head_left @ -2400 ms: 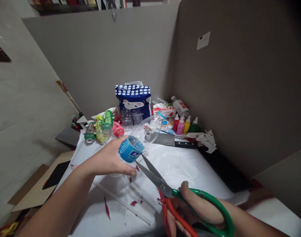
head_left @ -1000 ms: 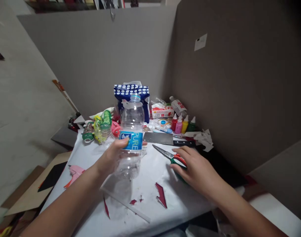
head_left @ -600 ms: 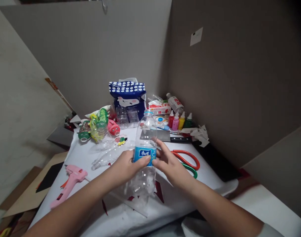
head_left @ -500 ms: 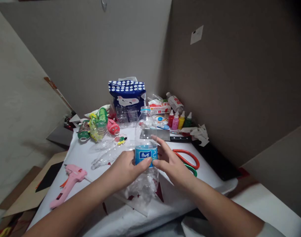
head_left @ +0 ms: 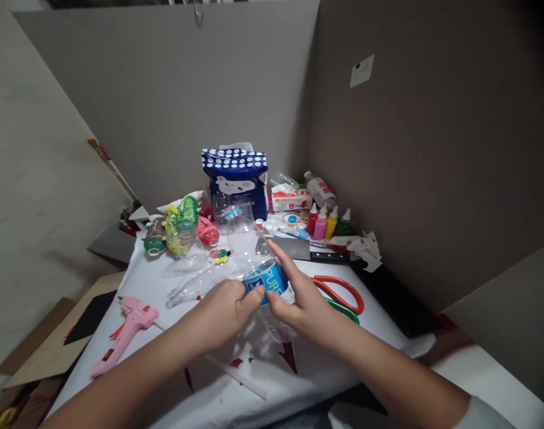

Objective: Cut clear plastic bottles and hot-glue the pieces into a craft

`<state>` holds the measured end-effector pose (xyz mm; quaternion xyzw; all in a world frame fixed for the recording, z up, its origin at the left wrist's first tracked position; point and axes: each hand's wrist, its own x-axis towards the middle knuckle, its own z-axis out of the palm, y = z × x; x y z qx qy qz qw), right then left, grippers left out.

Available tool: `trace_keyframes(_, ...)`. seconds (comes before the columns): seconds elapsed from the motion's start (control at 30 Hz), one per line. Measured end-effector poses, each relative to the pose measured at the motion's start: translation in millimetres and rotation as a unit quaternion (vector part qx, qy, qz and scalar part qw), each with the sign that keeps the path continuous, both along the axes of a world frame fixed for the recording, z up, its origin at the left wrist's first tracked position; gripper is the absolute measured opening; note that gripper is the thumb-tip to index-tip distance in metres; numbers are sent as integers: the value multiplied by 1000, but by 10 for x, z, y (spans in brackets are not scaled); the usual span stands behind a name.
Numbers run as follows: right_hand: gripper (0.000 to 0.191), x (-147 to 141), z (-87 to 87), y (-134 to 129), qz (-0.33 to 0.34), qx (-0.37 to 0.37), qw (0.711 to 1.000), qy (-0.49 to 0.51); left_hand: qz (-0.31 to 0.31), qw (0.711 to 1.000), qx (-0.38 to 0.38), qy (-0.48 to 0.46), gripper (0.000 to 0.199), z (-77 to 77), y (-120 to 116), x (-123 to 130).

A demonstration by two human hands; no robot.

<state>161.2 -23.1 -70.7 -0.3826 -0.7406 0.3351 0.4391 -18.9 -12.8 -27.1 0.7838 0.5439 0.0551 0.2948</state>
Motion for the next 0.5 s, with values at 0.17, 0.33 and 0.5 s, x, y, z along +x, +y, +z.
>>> trace_keyframes(0.17,78,-18,-33,28,-11,17,999,-41,-37,998,24,-34,40,-53,57,-25)
trace_keyframes(0.33,81,-23,-140,51,-20,22,999,-37,32,995,-38,-84,36,-135,149,-3)
trace_keyframes(0.5,77,4,-190,64,-3,-78,995,67,42,995,-34,-86,34,-131,169,18)
